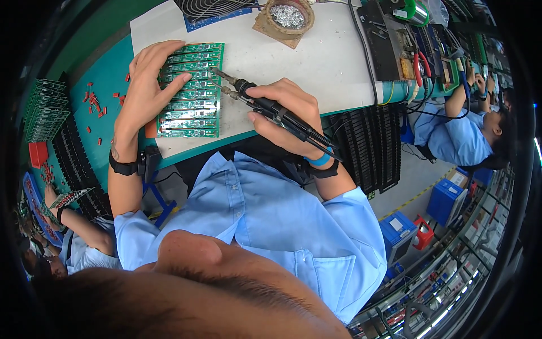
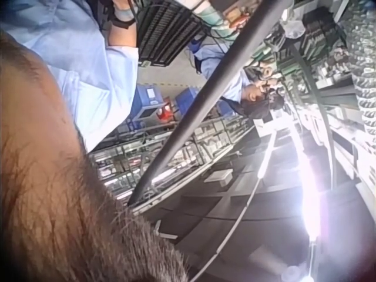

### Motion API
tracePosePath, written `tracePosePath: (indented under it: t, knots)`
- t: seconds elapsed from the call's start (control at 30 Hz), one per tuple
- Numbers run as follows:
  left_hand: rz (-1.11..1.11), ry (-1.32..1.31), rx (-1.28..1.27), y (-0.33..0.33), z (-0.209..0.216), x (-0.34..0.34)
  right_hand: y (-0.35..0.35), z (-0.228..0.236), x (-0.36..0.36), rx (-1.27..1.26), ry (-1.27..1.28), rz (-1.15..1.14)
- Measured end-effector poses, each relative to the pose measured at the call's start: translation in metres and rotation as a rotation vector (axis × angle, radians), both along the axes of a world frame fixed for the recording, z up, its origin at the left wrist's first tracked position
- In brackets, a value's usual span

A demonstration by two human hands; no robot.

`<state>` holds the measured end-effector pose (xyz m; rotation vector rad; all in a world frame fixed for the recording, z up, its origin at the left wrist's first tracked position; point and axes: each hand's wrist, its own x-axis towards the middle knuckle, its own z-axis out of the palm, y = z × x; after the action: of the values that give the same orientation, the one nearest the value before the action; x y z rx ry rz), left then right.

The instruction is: The person picks up a circuit board, places it on a block, and holds a metal plate against it. After setting the plate aside, they use a soldering iron to apply solder to the components on the circuit board.

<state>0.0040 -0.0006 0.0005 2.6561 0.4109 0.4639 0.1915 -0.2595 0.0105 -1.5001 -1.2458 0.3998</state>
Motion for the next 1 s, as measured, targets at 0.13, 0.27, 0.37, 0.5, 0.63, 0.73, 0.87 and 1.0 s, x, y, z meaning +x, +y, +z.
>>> tracePosePath:
  t: [0.13, 0.27, 0.37, 0.5, 0.63, 0.73, 0.87, 1.0]
  knots:
    - [0.006, 0.002, -0.001, -0.001, 0.000, 0.000, -0.001, -0.005, 0.006, -0.030, -0.059, 0.074]
    - [0.006, 0.002, -0.005, -0.001, 0.000, 0.000, 0.002, -0.006, 0.006, -0.039, -0.054, 0.070]
    - [0.006, 0.004, -0.006, -0.001, 0.000, 0.000, 0.002, -0.005, 0.005, -0.050, -0.066, 0.066]
    - [0.010, 0.006, -0.018, -0.001, 0.000, 0.000, 0.003, -0.004, 0.006, -0.057, -0.067, 0.075]
    - [0.010, 0.008, -0.006, -0.001, -0.001, 0.000, 0.003, -0.004, 0.006, -0.054, -0.058, 0.080]
    - [0.007, 0.002, -0.010, -0.001, -0.001, 0.000, 0.003, -0.004, 0.006, -0.046, -0.059, 0.073]
    - [-0.003, 0.010, -0.041, 0.000, -0.001, 0.000, -0.002, 0.000, 0.010, -0.045, -0.054, 0.033]
    - [-0.007, 0.014, -0.039, 0.000, -0.003, -0.002, -0.011, -0.012, 0.020, -0.003, -0.011, -0.150]
